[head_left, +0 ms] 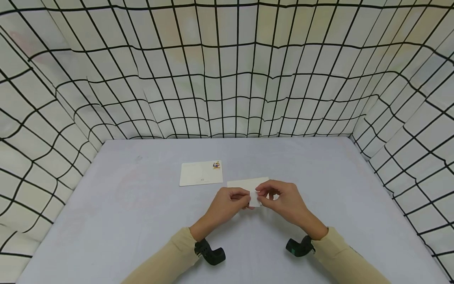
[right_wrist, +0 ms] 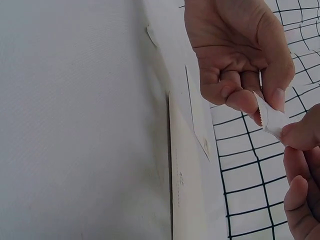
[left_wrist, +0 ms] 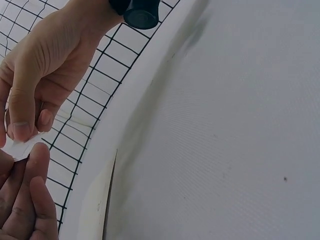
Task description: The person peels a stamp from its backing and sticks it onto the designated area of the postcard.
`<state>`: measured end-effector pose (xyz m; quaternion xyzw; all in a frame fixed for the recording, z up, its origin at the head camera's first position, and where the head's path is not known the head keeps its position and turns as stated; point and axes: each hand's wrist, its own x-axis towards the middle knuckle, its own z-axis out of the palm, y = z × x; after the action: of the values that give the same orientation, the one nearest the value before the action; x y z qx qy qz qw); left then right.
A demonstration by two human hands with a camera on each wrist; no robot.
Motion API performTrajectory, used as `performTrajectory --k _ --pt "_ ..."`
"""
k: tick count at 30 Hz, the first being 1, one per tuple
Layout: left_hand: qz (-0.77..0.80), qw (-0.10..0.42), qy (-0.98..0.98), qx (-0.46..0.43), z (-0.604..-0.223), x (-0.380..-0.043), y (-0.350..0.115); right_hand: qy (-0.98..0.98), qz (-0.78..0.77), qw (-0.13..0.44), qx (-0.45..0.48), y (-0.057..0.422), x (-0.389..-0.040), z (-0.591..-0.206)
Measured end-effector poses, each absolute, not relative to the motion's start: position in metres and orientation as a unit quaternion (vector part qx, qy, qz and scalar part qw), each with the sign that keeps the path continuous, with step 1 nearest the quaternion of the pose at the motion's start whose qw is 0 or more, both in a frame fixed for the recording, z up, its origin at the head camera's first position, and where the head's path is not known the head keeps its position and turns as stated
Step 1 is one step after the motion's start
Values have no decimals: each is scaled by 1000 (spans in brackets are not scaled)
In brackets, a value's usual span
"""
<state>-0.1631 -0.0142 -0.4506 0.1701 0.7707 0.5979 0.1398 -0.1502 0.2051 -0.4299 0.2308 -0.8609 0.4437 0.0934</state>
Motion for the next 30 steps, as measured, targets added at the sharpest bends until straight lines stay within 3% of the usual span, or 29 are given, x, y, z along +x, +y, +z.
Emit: performTrajectory --k 18,30 --pt "597 130 774 166 -451 -164 -10 -865 424 114 245 203 -146 -427" --pt "606 124 769 161 -452 -167 -11 -848 467 93 233 209 -141 -427"
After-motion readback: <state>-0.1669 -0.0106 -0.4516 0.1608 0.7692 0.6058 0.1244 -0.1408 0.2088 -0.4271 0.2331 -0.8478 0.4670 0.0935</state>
